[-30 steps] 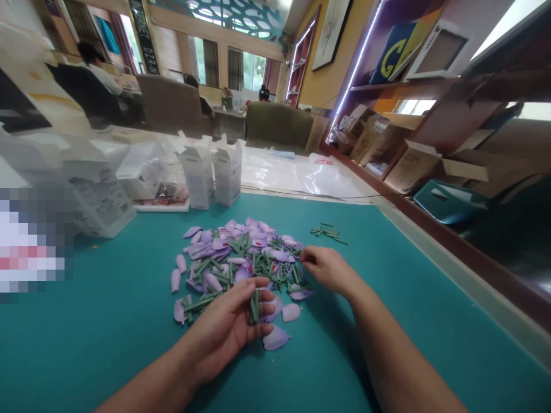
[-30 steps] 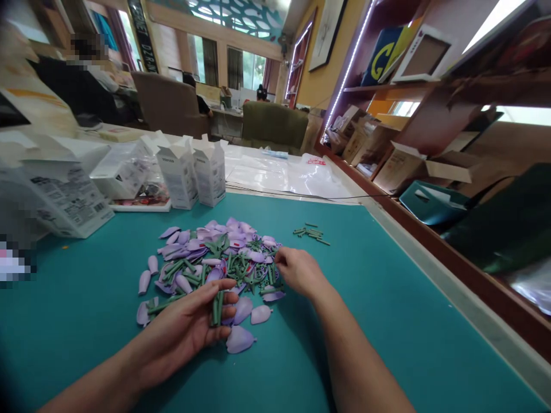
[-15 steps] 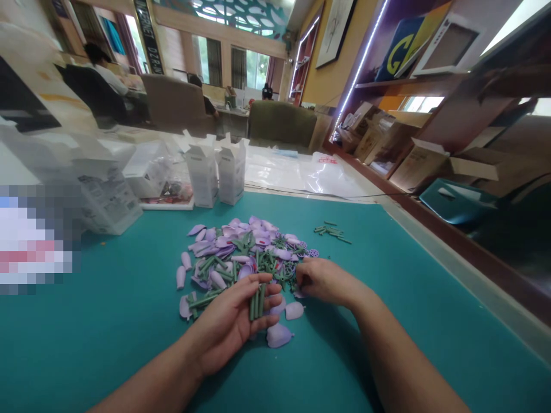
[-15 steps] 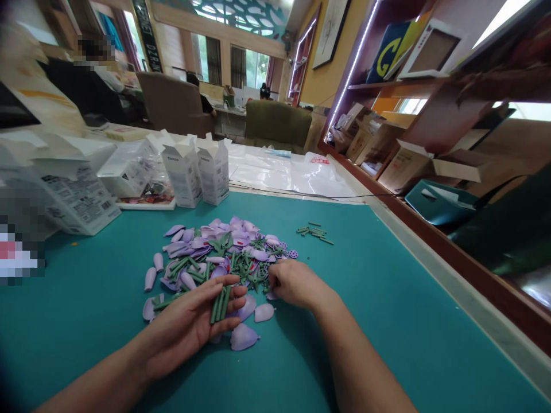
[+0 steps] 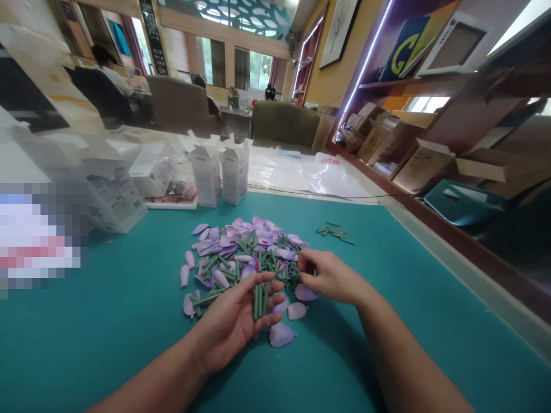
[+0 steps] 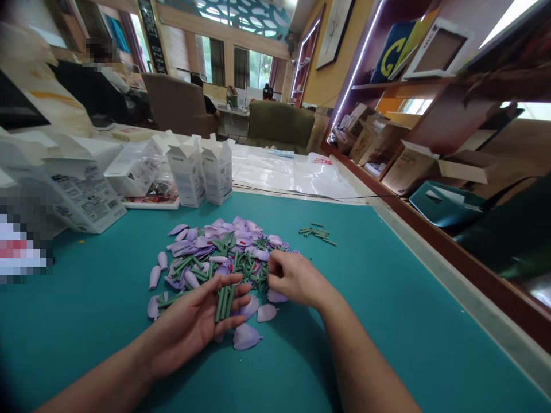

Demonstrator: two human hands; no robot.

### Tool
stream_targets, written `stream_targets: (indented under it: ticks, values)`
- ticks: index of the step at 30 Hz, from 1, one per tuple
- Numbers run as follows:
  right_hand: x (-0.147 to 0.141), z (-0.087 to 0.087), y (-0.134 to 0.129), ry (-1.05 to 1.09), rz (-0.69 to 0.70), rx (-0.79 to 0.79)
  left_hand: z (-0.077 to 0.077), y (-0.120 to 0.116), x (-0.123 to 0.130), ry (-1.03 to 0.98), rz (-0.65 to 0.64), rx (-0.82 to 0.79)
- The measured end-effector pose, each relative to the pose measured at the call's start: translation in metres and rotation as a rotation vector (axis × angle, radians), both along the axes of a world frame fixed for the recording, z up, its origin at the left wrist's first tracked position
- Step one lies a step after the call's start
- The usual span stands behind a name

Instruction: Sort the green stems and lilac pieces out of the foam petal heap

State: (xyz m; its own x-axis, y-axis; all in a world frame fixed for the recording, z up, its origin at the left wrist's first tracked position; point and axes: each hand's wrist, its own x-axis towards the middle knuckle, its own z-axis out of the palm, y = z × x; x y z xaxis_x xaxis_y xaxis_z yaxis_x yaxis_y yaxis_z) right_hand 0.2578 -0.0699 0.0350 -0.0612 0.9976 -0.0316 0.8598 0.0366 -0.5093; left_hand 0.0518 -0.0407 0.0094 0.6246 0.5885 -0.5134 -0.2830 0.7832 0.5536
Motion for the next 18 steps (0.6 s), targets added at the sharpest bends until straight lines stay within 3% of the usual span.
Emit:
stream_targets:
  ticks: [4, 7, 12, 18]
  values:
    - [-0.021, 0.003, -0.004, 0.364, 0.01, -0.03, -0.002, -0.002, 0.0, -0.042, -0.027, 0.002]
    - [-0.03, 0.0, -0.003, 0.481, 0.044, -0.047, -0.002, -0.003, 0.0, -0.072, -0.048, 0.008]
    - [-0.002, -0.005, 0.006, 0.145, -0.156, 0.128, 0.003, -0.004, 0.0, 0.02, -0.005, 0.018]
    - [0.02, -0.014, 0.012, -0.249, -0.247, -0.02, 0.004, -0.003, 0.0, 0.031, -0.024, 0.046]
